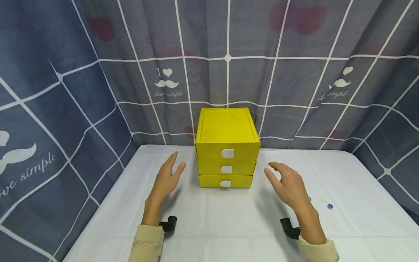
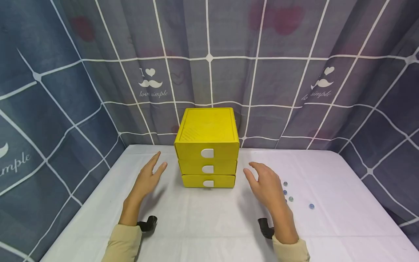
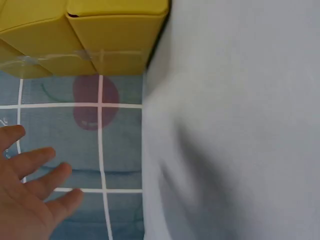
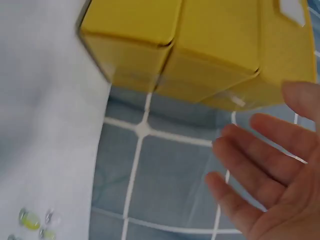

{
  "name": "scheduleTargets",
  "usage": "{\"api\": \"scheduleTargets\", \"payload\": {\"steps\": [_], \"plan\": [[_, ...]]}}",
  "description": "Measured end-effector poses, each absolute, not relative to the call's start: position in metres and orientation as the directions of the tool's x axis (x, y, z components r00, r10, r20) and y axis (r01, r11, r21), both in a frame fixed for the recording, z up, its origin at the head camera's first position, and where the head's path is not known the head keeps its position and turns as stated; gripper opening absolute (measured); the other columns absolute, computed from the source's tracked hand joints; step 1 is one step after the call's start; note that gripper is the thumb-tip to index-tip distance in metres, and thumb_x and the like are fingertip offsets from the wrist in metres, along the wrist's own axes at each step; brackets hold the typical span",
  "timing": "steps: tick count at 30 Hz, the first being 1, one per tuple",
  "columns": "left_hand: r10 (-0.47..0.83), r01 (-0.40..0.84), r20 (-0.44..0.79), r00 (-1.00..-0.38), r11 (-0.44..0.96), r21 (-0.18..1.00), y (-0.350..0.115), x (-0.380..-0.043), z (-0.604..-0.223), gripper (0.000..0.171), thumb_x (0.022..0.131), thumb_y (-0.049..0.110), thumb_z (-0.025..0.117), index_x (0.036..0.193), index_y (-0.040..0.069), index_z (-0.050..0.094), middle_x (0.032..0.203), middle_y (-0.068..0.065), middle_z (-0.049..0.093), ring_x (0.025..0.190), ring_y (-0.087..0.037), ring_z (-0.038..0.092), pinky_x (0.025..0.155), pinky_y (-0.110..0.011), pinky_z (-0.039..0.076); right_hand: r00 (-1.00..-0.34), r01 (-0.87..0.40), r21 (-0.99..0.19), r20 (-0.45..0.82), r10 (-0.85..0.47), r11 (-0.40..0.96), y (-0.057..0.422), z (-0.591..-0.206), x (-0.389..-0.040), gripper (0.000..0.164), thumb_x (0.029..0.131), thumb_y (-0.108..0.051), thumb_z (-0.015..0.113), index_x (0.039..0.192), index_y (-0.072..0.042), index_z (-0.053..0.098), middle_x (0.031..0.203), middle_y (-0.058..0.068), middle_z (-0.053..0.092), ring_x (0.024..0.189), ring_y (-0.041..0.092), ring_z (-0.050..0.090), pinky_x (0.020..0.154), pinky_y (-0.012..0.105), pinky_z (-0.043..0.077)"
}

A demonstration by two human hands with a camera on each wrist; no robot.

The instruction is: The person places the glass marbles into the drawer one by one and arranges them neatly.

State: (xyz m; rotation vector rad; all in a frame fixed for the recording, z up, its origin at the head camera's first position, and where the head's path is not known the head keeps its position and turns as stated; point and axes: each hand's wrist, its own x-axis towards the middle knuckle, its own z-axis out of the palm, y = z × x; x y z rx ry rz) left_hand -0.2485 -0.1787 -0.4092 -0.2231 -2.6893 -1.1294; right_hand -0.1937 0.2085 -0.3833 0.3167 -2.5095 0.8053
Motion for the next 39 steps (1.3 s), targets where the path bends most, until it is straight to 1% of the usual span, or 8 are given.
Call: {"api": "scheduleTargets", "payload": {"steps": [5, 8, 15, 19, 24, 27, 31, 39], "plan": [[0.042, 0.279, 0.318, -0.947, 0.597, 0.752, -0.176, -0.245, -0.402, 0.069, 0.101, 0.054, 0.042, 0.156, 0.014, 0.029, 0.155, -0.013, 0.036, 0.142, -0.033, 0.033, 0.112, -0.055, 0.025, -0.744, -0.473, -0.472, 0.667, -0.050, 0.744, 0.190, -0.376, -0.189, 0.019, 0.093, -0.013, 0.066, 0.106, 0.000, 0.071, 0.098, 0.011, 0.072, 0.089, 0.028, 0.067, 0.071, 0.048, 0.052], [0.050, 0.338, 0.365, -0.929, 0.514, 0.789, -0.172, -0.242, -0.398, 0.064, 0.103, 0.047, 0.043, 0.155, 0.012, 0.032, 0.151, -0.013, 0.042, 0.136, -0.032, 0.041, 0.110, -0.052, 0.030, -0.719, -0.515, -0.483, 0.693, -0.050, 0.708, 0.179, -0.371, -0.186, 0.016, 0.093, -0.010, 0.066, 0.105, -0.001, 0.071, 0.097, 0.008, 0.072, 0.087, 0.023, 0.067, 0.073, 0.045, 0.053], [0.098, 0.430, 0.430, -0.898, 0.410, 0.804, -0.158, -0.234, -0.383, 0.056, 0.105, 0.038, 0.046, 0.154, 0.014, 0.036, 0.148, -0.010, 0.045, 0.130, -0.028, 0.049, 0.108, -0.047, 0.036, -0.768, -0.551, -0.563, 0.632, -0.109, 0.615, 0.155, -0.367, -0.175, 0.030, 0.094, -0.010, 0.066, 0.121, 0.001, 0.064, 0.106, 0.010, 0.069, 0.093, 0.019, 0.065, 0.080, 0.042, 0.054], [0.134, 0.438, 0.419, -0.898, 0.366, 0.821, -0.149, -0.229, -0.373, 0.054, 0.106, 0.031, 0.046, 0.154, 0.012, 0.034, 0.150, -0.012, 0.043, 0.133, -0.030, 0.045, 0.109, -0.049, 0.034, -0.793, -0.569, -0.640, 0.594, -0.136, 0.517, 0.141, -0.367, -0.171, 0.036, 0.094, -0.011, 0.066, 0.127, 0.000, 0.059, 0.110, 0.010, 0.066, 0.098, 0.021, 0.065, 0.085, 0.041, 0.053], [0.202, 0.466, 0.420, -0.885, 0.400, 0.789, -0.141, -0.221, -0.362, 0.059, 0.105, 0.040, 0.043, 0.156, 0.013, 0.029, 0.156, -0.005, 0.035, 0.139, -0.028, 0.037, 0.111, -0.050, 0.031, -0.825, -0.559, -0.737, 0.542, -0.163, 0.379, 0.129, -0.371, -0.172, 0.049, 0.093, -0.011, 0.067, 0.138, -0.002, 0.049, 0.120, 0.016, 0.060, 0.109, 0.033, 0.061, 0.091, 0.046, 0.050], [0.227, 0.479, 0.422, -0.878, 0.419, 0.771, -0.135, -0.219, -0.355, 0.060, 0.105, 0.041, 0.042, 0.156, 0.013, 0.028, 0.158, -0.004, 0.031, 0.141, -0.030, 0.034, 0.111, -0.051, 0.029, -0.833, -0.551, -0.766, 0.530, -0.161, 0.331, 0.126, -0.375, -0.174, 0.056, 0.093, -0.012, 0.068, 0.143, -0.005, 0.044, 0.125, 0.017, 0.058, 0.114, 0.033, 0.058, 0.094, 0.049, 0.049], [0.210, 0.477, 0.429, -0.879, 0.372, 0.796, -0.130, -0.222, -0.352, 0.057, 0.106, 0.038, 0.043, 0.156, 0.015, 0.029, 0.158, -0.004, 0.029, 0.142, -0.032, 0.031, 0.112, -0.051, 0.029, -0.851, -0.526, -0.810, 0.501, -0.160, 0.259, 0.123, -0.376, -0.175, 0.058, 0.095, -0.014, 0.066, 0.146, -0.007, 0.041, 0.129, 0.017, 0.055, 0.119, 0.033, 0.055, 0.097, 0.047, 0.047], [0.154, 0.444, 0.418, -0.895, 0.244, 0.862, -0.122, -0.251, -0.359, 0.056, 0.107, 0.038, 0.037, 0.156, 0.013, 0.027, 0.160, -0.004, 0.025, 0.145, -0.023, 0.024, 0.115, -0.045, 0.025, -0.897, -0.440, -0.874, 0.416, -0.147, 0.209, 0.116, -0.381, -0.174, 0.063, 0.096, -0.020, 0.065, 0.150, -0.011, 0.035, 0.132, 0.012, 0.053, 0.123, 0.028, 0.052, 0.100, 0.044, 0.045]]}}
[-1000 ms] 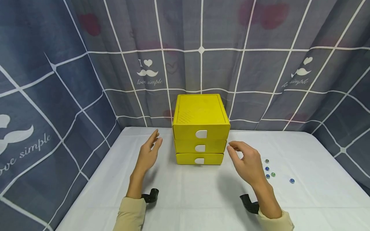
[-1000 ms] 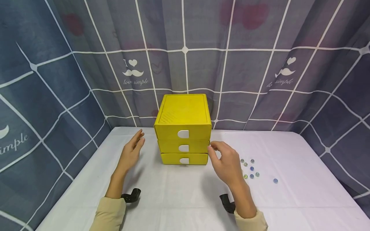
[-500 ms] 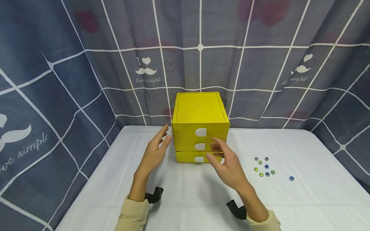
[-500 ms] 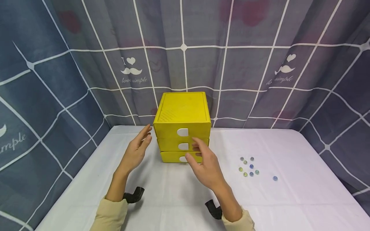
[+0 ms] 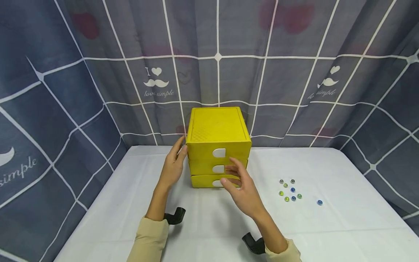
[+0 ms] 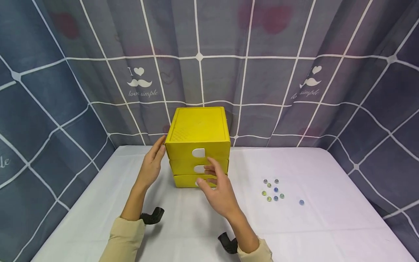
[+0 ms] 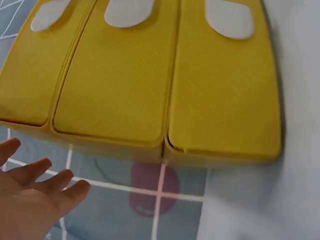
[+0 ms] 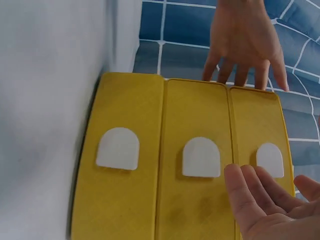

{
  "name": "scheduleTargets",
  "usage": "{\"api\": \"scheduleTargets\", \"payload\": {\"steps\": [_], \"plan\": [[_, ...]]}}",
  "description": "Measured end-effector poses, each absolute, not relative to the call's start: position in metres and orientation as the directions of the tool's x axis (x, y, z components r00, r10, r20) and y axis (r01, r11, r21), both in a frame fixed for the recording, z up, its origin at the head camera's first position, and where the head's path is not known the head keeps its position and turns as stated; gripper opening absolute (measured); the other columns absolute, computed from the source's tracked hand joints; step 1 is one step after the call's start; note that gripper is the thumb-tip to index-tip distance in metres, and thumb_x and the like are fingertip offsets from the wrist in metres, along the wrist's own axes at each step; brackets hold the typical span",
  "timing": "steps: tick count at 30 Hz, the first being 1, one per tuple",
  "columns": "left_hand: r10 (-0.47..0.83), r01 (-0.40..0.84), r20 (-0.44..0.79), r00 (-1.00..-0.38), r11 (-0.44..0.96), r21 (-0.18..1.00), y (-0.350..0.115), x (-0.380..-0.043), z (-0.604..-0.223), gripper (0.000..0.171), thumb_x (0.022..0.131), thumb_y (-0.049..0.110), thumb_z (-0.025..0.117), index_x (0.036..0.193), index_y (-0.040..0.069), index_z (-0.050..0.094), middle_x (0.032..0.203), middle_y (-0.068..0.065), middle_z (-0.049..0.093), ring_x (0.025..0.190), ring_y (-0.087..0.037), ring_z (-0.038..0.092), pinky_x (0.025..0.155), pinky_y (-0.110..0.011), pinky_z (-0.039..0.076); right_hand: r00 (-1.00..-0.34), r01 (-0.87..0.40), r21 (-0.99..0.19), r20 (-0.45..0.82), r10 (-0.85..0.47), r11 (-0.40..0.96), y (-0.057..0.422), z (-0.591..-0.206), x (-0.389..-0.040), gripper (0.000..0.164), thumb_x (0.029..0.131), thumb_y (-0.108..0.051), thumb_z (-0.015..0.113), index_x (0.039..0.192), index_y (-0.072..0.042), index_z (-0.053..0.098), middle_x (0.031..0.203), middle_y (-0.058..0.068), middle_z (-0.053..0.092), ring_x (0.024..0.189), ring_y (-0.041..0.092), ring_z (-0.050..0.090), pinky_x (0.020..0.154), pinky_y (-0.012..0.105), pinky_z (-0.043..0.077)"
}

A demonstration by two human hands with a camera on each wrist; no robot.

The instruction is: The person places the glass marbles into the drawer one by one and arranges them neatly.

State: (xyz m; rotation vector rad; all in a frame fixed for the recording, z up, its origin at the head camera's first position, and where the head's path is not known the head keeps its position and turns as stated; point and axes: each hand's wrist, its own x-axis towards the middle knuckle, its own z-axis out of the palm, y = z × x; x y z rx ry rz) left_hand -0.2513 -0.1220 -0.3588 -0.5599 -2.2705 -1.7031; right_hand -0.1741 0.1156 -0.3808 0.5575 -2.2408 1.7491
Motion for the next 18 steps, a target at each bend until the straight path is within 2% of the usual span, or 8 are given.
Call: {"api": "scheduleTargets", "payload": {"steps": [4, 10, 18], "plan": [[0.158, 0.405, 0.386, -0.909, 0.111, 0.908, -0.121, -0.268, -0.353, 0.062, 0.106, 0.044, 0.036, 0.157, 0.011, 0.023, 0.160, -0.003, 0.024, 0.145, -0.017, 0.026, 0.114, -0.041, 0.027, -0.890, -0.451, -0.872, 0.424, -0.168, 0.190, 0.111, -0.375, -0.180, 0.065, 0.096, -0.020, 0.065, 0.152, -0.016, 0.033, 0.135, 0.015, 0.051, 0.124, 0.033, 0.049, 0.101, 0.047, 0.044], [0.251, 0.261, 0.280, -0.926, -0.110, 0.959, -0.121, -0.293, -0.338, 0.063, 0.104, 0.040, 0.046, 0.159, 0.022, 0.020, 0.162, 0.001, 0.017, 0.146, -0.017, 0.020, 0.115, -0.051, 0.020, -0.887, -0.445, -0.873, 0.400, -0.228, 0.198, 0.109, -0.362, -0.194, 0.064, 0.097, -0.025, 0.063, 0.153, -0.025, 0.031, 0.139, 0.013, 0.049, 0.128, 0.030, 0.046, 0.102, 0.054, 0.040], [0.306, 0.146, 0.196, -0.931, -0.179, 0.973, -0.118, -0.308, -0.337, 0.067, 0.099, 0.030, 0.051, 0.159, 0.027, 0.021, 0.164, 0.005, 0.008, 0.147, -0.020, 0.017, 0.114, -0.054, 0.019, -0.916, -0.366, -0.911, 0.317, -0.246, 0.188, 0.116, -0.357, -0.205, 0.061, 0.098, -0.028, 0.061, 0.152, -0.026, 0.032, 0.132, 0.014, 0.053, 0.121, 0.029, 0.053, 0.099, 0.052, 0.043]]}}
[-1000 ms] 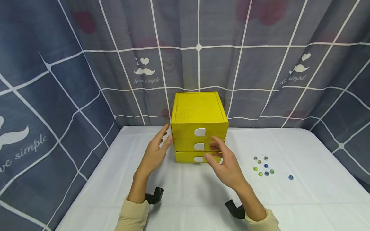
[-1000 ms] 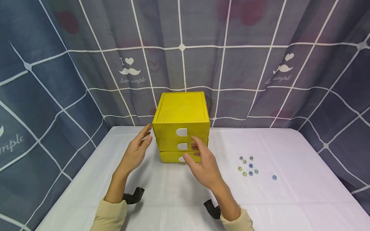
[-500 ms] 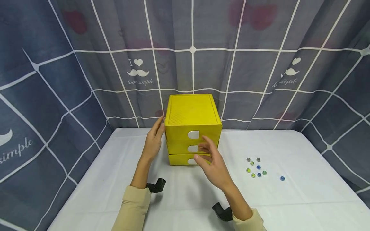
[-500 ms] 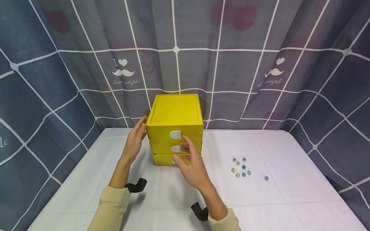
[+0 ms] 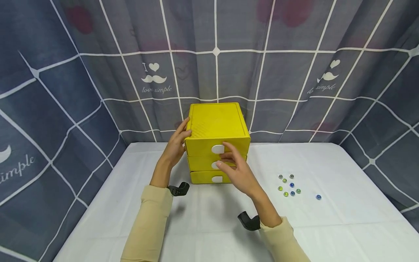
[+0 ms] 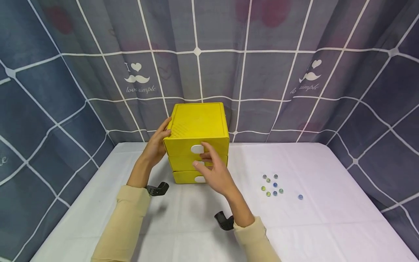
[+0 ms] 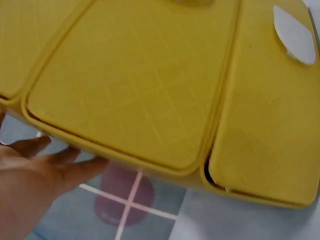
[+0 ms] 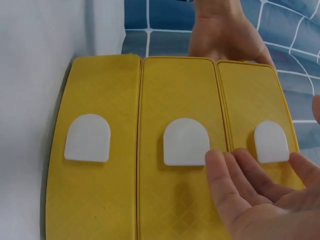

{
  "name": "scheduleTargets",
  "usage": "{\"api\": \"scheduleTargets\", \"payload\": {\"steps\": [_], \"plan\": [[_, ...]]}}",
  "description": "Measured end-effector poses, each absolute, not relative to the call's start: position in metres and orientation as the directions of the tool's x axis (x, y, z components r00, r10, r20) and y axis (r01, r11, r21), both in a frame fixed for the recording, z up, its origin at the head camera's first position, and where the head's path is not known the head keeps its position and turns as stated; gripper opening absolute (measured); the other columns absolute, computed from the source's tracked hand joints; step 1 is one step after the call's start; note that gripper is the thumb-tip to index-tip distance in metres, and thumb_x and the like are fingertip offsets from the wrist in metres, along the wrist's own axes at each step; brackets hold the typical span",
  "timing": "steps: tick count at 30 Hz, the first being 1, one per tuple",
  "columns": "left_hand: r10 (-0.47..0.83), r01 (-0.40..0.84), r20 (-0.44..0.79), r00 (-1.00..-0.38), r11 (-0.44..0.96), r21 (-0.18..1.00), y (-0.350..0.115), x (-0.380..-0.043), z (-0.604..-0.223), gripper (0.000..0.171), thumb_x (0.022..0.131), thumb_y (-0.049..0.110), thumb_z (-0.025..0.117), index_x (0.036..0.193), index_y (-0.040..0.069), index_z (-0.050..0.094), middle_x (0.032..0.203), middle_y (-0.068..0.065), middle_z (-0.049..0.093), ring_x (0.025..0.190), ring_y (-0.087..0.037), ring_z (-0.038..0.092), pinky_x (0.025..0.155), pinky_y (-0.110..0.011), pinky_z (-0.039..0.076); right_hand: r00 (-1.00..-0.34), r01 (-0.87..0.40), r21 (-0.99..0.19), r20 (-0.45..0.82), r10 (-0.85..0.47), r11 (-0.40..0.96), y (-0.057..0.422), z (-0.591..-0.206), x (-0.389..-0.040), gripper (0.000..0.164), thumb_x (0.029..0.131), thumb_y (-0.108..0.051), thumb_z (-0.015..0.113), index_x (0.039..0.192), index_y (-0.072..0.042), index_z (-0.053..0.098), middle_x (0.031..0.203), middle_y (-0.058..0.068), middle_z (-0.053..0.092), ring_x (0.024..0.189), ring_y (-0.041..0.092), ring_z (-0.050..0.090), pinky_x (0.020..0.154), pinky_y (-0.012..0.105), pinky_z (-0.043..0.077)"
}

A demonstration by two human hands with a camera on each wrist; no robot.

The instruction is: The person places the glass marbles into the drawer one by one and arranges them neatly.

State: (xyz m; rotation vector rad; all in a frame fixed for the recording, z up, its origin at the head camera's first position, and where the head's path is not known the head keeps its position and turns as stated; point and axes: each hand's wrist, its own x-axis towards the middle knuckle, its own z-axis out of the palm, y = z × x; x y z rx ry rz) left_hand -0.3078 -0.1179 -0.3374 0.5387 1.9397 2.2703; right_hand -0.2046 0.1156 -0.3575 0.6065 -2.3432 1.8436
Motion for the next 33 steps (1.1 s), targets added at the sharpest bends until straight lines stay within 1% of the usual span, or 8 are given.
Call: {"api": "scheduleTargets", "payload": {"steps": [4, 8, 13, 18, 24, 28, 33], "plan": [[0.294, 0.151, 0.190, -0.937, -0.151, 0.977, -0.117, -0.311, -0.340, 0.068, 0.096, 0.032, 0.053, 0.158, 0.029, 0.024, 0.164, 0.003, 0.008, 0.146, -0.024, 0.019, 0.113, -0.056, 0.021, -0.921, -0.350, -0.925, 0.311, -0.236, 0.146, 0.117, -0.356, -0.208, 0.056, 0.098, -0.026, 0.061, 0.149, -0.022, 0.038, 0.128, 0.016, 0.055, 0.118, 0.029, 0.054, 0.098, 0.051, 0.042], [0.270, 0.149, 0.175, -0.947, -0.114, 0.982, -0.116, -0.312, -0.342, 0.066, 0.095, 0.036, 0.054, 0.156, 0.033, 0.027, 0.163, 0.004, 0.012, 0.145, -0.025, 0.023, 0.112, -0.058, 0.022, -0.921, -0.349, -0.927, 0.311, -0.237, 0.139, 0.116, -0.357, -0.210, 0.056, 0.098, -0.025, 0.061, 0.149, -0.019, 0.038, 0.127, 0.017, 0.056, 0.118, 0.029, 0.054, 0.098, 0.051, 0.042], [0.252, 0.145, 0.161, -0.954, -0.080, 0.986, -0.116, -0.311, -0.343, 0.066, 0.095, 0.039, 0.053, 0.156, 0.036, 0.027, 0.163, 0.005, 0.013, 0.144, -0.026, 0.024, 0.112, -0.059, 0.022, -0.925, -0.344, -0.926, 0.305, -0.227, 0.154, 0.112, -0.356, -0.210, 0.053, 0.098, -0.027, 0.061, 0.147, -0.021, 0.041, 0.123, 0.014, 0.057, 0.115, 0.026, 0.056, 0.094, 0.049, 0.044], [0.240, 0.145, 0.154, -0.959, -0.055, 0.988, -0.116, -0.310, -0.342, 0.065, 0.095, 0.041, 0.052, 0.156, 0.036, 0.028, 0.163, 0.006, 0.014, 0.144, -0.026, 0.024, 0.111, -0.060, 0.022, -0.928, -0.343, -0.924, 0.307, -0.210, 0.166, 0.111, -0.354, -0.209, 0.049, 0.098, -0.026, 0.061, 0.144, -0.020, 0.045, 0.119, 0.011, 0.059, 0.110, 0.026, 0.057, 0.089, 0.045, 0.046], [0.235, 0.149, 0.155, -0.960, -0.041, 0.988, -0.116, -0.311, -0.342, 0.065, 0.096, 0.041, 0.051, 0.156, 0.036, 0.027, 0.163, 0.005, 0.014, 0.144, -0.025, 0.025, 0.111, -0.058, 0.025, -0.934, -0.334, -0.925, 0.298, -0.200, 0.181, 0.111, -0.354, -0.209, 0.045, 0.098, -0.027, 0.061, 0.140, -0.021, 0.048, 0.116, 0.010, 0.060, 0.107, 0.025, 0.058, 0.088, 0.045, 0.046], [0.238, 0.150, 0.152, -0.959, -0.026, 0.988, -0.117, -0.311, -0.343, 0.067, 0.095, 0.042, 0.050, 0.157, 0.036, 0.024, 0.163, 0.005, 0.013, 0.145, -0.023, 0.025, 0.111, -0.056, 0.027, -0.929, -0.340, -0.919, 0.295, -0.222, 0.198, 0.112, -0.353, -0.205, 0.041, 0.098, -0.027, 0.062, 0.137, -0.020, 0.051, 0.112, 0.009, 0.062, 0.101, 0.025, 0.060, 0.087, 0.044, 0.047], [0.246, 0.156, 0.155, -0.957, -0.014, 0.988, -0.120, -0.311, -0.343, 0.067, 0.095, 0.044, 0.051, 0.156, 0.037, 0.024, 0.163, 0.006, 0.014, 0.144, -0.024, 0.025, 0.111, -0.058, 0.026, -0.921, -0.349, -0.911, 0.290, -0.259, 0.219, 0.115, -0.352, -0.197, 0.041, 0.097, -0.028, 0.063, 0.136, -0.020, 0.051, 0.115, 0.011, 0.063, 0.102, 0.024, 0.062, 0.088, 0.044, 0.048]]}}
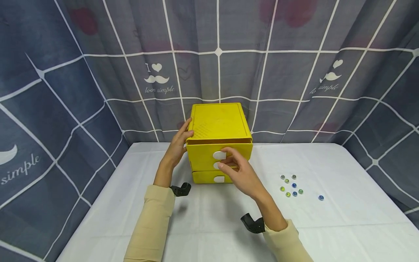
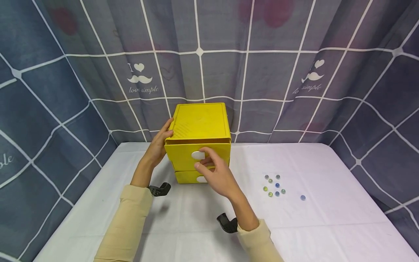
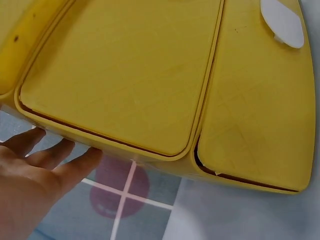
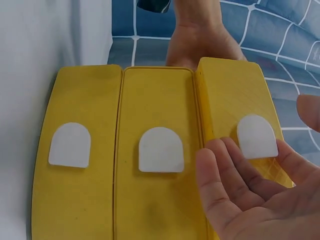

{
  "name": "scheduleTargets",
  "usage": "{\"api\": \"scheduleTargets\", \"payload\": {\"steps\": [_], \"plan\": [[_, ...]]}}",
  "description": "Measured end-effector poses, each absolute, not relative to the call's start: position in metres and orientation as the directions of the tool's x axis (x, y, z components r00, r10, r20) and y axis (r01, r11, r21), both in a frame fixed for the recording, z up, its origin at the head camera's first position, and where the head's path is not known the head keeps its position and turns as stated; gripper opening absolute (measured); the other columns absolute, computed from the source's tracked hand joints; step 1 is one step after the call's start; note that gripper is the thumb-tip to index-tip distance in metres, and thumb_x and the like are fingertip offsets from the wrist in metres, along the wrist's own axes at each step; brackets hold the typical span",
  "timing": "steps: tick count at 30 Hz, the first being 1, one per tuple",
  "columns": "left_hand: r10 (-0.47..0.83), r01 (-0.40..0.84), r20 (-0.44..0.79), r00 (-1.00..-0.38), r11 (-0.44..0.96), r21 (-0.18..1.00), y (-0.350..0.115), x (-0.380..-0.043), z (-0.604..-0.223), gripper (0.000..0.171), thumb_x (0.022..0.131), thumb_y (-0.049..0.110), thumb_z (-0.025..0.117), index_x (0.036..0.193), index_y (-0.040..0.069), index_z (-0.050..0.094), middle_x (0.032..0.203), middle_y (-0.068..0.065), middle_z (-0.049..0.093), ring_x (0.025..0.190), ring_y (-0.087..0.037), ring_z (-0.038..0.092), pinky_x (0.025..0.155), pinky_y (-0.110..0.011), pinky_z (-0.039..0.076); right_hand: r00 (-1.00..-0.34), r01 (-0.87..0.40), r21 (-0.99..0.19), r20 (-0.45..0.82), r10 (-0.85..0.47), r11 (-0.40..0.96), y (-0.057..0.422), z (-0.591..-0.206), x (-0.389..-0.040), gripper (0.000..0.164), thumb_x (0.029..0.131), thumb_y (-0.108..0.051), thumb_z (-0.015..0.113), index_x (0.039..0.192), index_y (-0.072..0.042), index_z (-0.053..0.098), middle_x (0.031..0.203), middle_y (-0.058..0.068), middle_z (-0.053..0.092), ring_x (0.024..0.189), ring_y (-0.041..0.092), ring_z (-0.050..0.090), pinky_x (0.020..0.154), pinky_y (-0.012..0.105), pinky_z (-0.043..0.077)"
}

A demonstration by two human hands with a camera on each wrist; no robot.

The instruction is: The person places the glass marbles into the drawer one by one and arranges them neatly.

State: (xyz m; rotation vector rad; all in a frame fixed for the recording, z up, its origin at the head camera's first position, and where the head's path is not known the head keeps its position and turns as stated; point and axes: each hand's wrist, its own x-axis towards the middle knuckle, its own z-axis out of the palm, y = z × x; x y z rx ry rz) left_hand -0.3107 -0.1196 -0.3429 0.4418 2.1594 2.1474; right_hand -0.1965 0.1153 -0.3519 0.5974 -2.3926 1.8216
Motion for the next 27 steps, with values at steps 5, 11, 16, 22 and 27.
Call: {"api": "scheduleTargets", "payload": {"steps": [5, 11, 16, 22, 27], "plan": [[0.251, 0.161, 0.161, -0.954, -0.022, 0.987, -0.121, -0.311, -0.343, 0.066, 0.095, 0.044, 0.052, 0.156, 0.037, 0.027, 0.163, 0.004, 0.014, 0.144, -0.026, 0.026, 0.110, -0.059, 0.026, -0.912, -0.361, -0.902, 0.289, -0.292, 0.237, 0.118, -0.350, -0.186, 0.043, 0.096, -0.027, 0.064, 0.136, -0.021, 0.050, 0.118, 0.013, 0.062, 0.105, 0.021, 0.061, 0.089, 0.045, 0.049], [0.274, 0.156, 0.158, -0.949, -0.027, 0.987, -0.122, -0.311, -0.341, 0.066, 0.095, 0.042, 0.052, 0.156, 0.037, 0.026, 0.163, 0.004, 0.014, 0.144, -0.026, 0.025, 0.111, -0.059, 0.023, -0.905, -0.369, -0.892, 0.281, -0.320, 0.261, 0.120, -0.347, -0.172, 0.044, 0.096, -0.025, 0.066, 0.137, -0.025, 0.049, 0.118, 0.006, 0.062, 0.106, 0.016, 0.061, 0.091, 0.046, 0.049], [0.289, 0.152, 0.158, -0.944, -0.044, 0.987, -0.123, -0.311, -0.337, 0.065, 0.097, 0.040, 0.053, 0.156, 0.035, 0.027, 0.163, 0.001, 0.016, 0.143, -0.028, 0.026, 0.111, -0.060, 0.022, -0.901, -0.367, -0.881, 0.258, -0.348, 0.298, 0.124, -0.342, -0.159, 0.045, 0.095, -0.028, 0.066, 0.137, -0.027, 0.047, 0.115, 0.001, 0.062, 0.106, 0.015, 0.060, 0.094, 0.046, 0.046], [0.281, 0.154, 0.164, -0.946, -0.056, 0.986, -0.123, -0.308, -0.335, 0.065, 0.098, 0.036, 0.054, 0.157, 0.033, 0.026, 0.162, -0.003, 0.018, 0.141, -0.029, 0.031, 0.111, -0.060, 0.024, -0.884, -0.396, -0.853, 0.254, -0.393, 0.339, 0.128, -0.343, -0.147, 0.046, 0.096, -0.033, 0.065, 0.137, -0.026, 0.045, 0.115, 0.001, 0.062, 0.103, 0.013, 0.061, 0.094, 0.041, 0.047], [0.268, 0.169, 0.175, -0.947, -0.047, 0.984, -0.122, -0.306, -0.336, 0.063, 0.099, 0.036, 0.054, 0.156, 0.028, 0.030, 0.162, -0.004, 0.017, 0.144, -0.031, 0.025, 0.110, -0.064, 0.020, -0.873, -0.426, -0.832, 0.274, -0.403, 0.356, 0.129, -0.343, -0.143, 0.044, 0.096, -0.034, 0.064, 0.136, -0.024, 0.046, 0.114, 0.000, 0.063, 0.100, 0.012, 0.063, 0.089, 0.036, 0.050]]}}
